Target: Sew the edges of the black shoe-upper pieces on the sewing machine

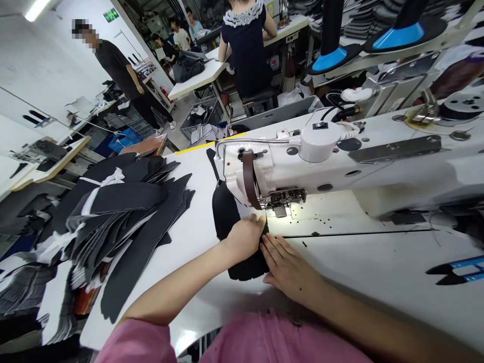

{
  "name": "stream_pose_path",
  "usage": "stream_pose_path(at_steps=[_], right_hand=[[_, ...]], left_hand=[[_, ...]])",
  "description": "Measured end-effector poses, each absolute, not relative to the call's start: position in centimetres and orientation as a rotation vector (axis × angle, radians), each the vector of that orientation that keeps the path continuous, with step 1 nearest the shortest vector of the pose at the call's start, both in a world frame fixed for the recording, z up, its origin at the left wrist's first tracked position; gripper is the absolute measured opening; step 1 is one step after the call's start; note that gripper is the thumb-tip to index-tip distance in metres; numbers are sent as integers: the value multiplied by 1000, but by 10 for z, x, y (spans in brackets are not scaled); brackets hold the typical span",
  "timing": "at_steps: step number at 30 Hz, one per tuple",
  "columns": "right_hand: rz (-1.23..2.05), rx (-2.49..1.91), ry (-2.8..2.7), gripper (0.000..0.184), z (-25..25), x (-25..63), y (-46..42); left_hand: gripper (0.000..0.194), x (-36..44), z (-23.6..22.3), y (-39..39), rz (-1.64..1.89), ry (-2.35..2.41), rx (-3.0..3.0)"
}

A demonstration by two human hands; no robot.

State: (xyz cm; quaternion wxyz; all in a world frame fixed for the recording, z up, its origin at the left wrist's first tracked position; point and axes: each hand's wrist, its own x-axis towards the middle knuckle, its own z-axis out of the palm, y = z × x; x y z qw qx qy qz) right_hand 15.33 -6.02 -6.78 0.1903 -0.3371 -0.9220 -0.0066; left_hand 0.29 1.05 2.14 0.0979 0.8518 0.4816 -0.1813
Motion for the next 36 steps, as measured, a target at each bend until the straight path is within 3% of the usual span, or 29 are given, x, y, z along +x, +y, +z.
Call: stream_pose_path(at_steps=[8,14,16,19,22,26,32,36], right_hand=[[-42,-968,-2597,90,-67,148,-56],[-81,-966,-2596,99,-74,144,-58],[-67,-979,-2588,95,-71,144,-55],[7,-972,-2573,73,-58,149,-47],[149,-758,-2651,61,-45,160,-33],[322,-467,-2769,67,-43,169,-16],[310,-463,-2760,69,-58,165,-15],[284,-489,-2745,74,-63,162,-19]], left_hand=[[17,4,6,18,-471,1488,2559],[16,3,-15,27,-268,1558,2660],[15,2,-20,28,-190,1563,2685],[15,-6,-21,25,80,1560,2671],[23,-21,-19,21,410,1541,2641],[27,-40,-23,27,562,1382,2652],[36,-50,-25,47,412,1185,2729],[29,-55,-23,58,465,978,2813]])
